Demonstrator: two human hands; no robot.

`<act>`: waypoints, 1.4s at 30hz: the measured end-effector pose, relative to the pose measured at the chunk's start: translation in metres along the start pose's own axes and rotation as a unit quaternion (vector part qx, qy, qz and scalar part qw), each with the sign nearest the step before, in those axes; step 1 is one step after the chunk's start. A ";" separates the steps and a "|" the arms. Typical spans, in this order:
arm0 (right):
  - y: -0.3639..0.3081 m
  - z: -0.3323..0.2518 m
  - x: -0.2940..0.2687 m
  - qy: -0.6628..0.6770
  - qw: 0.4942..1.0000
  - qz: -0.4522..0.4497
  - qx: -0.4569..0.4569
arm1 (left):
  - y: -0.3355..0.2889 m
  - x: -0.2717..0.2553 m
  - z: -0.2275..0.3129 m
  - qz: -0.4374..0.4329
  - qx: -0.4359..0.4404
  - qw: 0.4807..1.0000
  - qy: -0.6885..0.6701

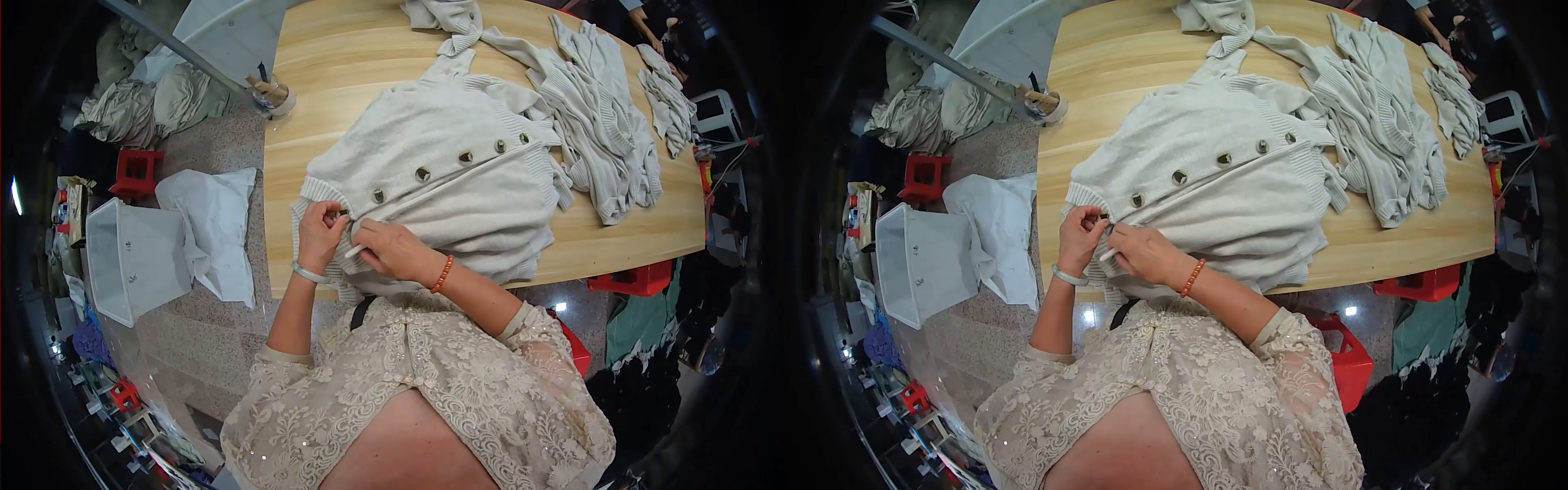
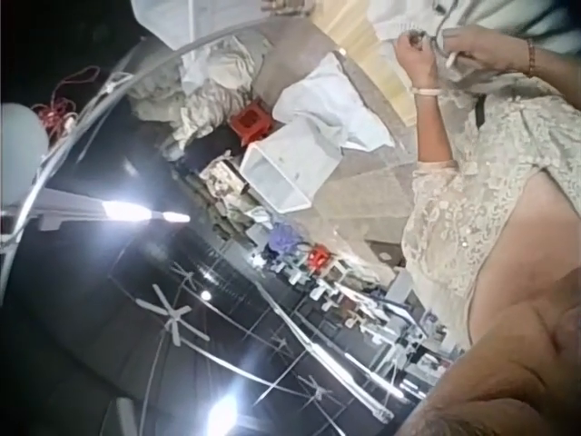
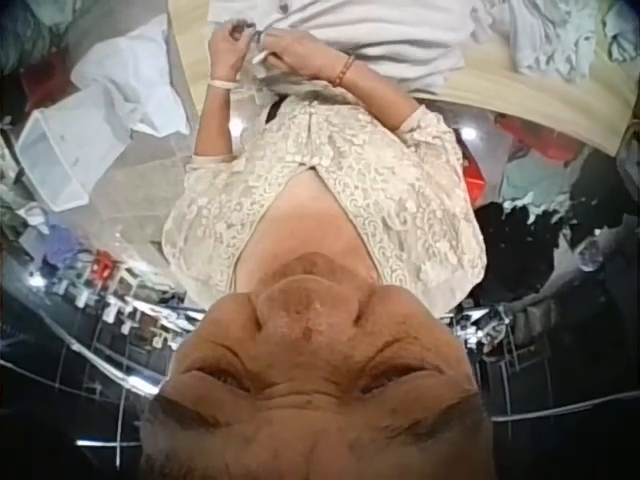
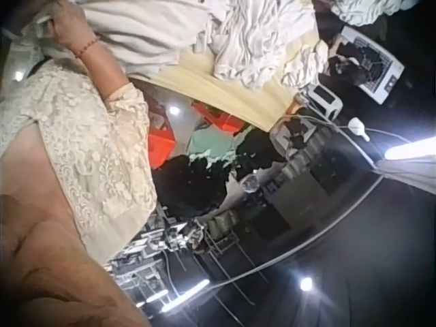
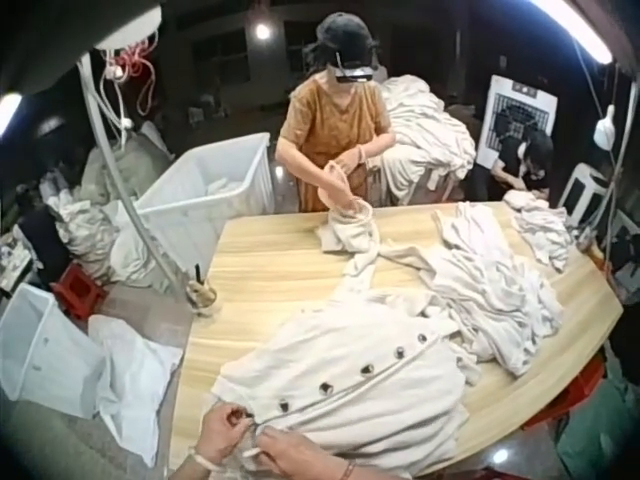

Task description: Trimming loose threads and inspecting buttons on a cardigan using scissors in a factory.

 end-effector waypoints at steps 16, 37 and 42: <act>0.021 0.016 0.017 -0.118 0.990 0.063 0.048 | 0.003 -0.009 -0.012 -0.164 -0.233 0.893 -0.348; 0.024 0.029 -0.006 0.023 0.994 -0.044 0.101 | -0.012 -0.012 0.021 -0.120 0.044 0.986 -0.103; 0.020 0.036 -0.008 0.055 0.996 -0.004 0.067 | -0.015 -0.002 0.015 -0.068 -0.001 0.991 -0.118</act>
Point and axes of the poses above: each hand's wrist, its own y-axis towards the middle knuckle, its own x-axis out of the palm, z = x × y, the point moved 2 cm from there along y, towards the middle knuckle, and after that the axes turned 1 degree about -z, right-handed, at the moved point
